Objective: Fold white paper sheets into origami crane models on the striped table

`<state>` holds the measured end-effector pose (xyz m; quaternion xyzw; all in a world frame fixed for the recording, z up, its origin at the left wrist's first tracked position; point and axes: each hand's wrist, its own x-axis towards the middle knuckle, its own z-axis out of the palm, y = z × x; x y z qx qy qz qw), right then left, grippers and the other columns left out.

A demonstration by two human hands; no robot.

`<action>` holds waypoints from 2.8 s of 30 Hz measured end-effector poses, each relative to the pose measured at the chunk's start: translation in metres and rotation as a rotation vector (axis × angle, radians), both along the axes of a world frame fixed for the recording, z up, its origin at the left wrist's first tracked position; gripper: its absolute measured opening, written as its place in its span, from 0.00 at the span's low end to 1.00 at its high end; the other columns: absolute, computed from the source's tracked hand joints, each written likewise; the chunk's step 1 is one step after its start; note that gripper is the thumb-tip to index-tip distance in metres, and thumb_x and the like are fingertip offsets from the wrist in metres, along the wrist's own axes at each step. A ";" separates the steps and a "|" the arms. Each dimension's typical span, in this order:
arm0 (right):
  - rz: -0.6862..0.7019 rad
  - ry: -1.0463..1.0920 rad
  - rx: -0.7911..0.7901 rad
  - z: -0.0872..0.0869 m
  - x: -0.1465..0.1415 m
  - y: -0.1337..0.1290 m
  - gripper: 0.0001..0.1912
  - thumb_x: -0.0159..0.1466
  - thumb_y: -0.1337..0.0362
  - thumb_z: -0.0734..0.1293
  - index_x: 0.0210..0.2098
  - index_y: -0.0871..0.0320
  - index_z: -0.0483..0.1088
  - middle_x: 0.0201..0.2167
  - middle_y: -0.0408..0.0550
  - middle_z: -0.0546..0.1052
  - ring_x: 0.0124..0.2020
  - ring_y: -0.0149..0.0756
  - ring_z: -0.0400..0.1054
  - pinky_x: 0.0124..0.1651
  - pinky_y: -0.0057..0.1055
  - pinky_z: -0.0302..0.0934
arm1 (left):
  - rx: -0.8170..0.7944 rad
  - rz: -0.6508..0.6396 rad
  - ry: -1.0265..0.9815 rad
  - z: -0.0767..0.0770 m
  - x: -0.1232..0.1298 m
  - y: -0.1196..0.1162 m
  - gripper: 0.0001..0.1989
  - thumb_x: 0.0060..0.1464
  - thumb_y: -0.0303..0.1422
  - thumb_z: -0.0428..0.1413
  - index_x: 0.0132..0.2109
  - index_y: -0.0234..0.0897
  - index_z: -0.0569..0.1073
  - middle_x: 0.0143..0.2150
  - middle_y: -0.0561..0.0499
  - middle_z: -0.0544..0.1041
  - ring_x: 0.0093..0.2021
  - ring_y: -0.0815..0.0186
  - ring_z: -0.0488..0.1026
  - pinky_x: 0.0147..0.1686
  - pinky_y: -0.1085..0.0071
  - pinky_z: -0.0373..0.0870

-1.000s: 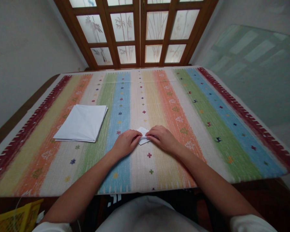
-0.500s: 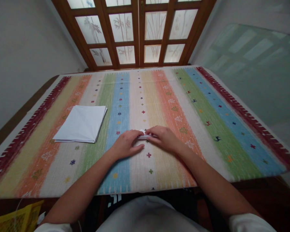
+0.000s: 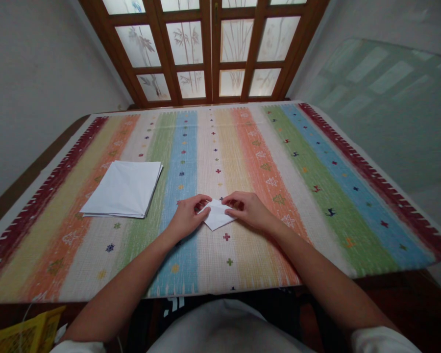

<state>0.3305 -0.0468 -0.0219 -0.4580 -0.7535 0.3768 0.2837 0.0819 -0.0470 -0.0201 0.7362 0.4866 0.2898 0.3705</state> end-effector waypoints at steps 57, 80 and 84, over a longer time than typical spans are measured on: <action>0.157 -0.238 0.134 0.001 0.015 0.003 0.07 0.72 0.66 0.70 0.43 0.56 0.82 0.40 0.50 0.83 0.40 0.38 0.75 0.45 0.32 0.64 | 0.178 -0.252 0.312 0.008 0.000 -0.004 0.09 0.67 0.35 0.55 0.40 0.37 0.78 0.37 0.48 0.81 0.36 0.62 0.75 0.39 0.66 0.69; 0.014 -0.169 0.044 0.000 0.009 0.003 0.13 0.66 0.72 0.73 0.50 0.58 0.81 0.43 0.52 0.80 0.41 0.38 0.73 0.47 0.35 0.65 | 0.153 -0.084 0.256 -0.008 0.002 -0.003 0.04 0.63 0.30 0.61 0.45 0.38 0.78 0.62 0.43 0.75 0.32 0.71 0.73 0.44 0.63 0.76; 0.018 -0.142 0.039 -0.001 0.010 0.004 0.14 0.64 0.72 0.73 0.50 0.58 0.80 0.42 0.51 0.80 0.40 0.38 0.73 0.46 0.34 0.64 | 0.156 -0.122 0.200 -0.007 0.001 -0.002 0.05 0.61 0.29 0.61 0.45 0.38 0.77 0.57 0.43 0.78 0.40 0.64 0.76 0.47 0.62 0.76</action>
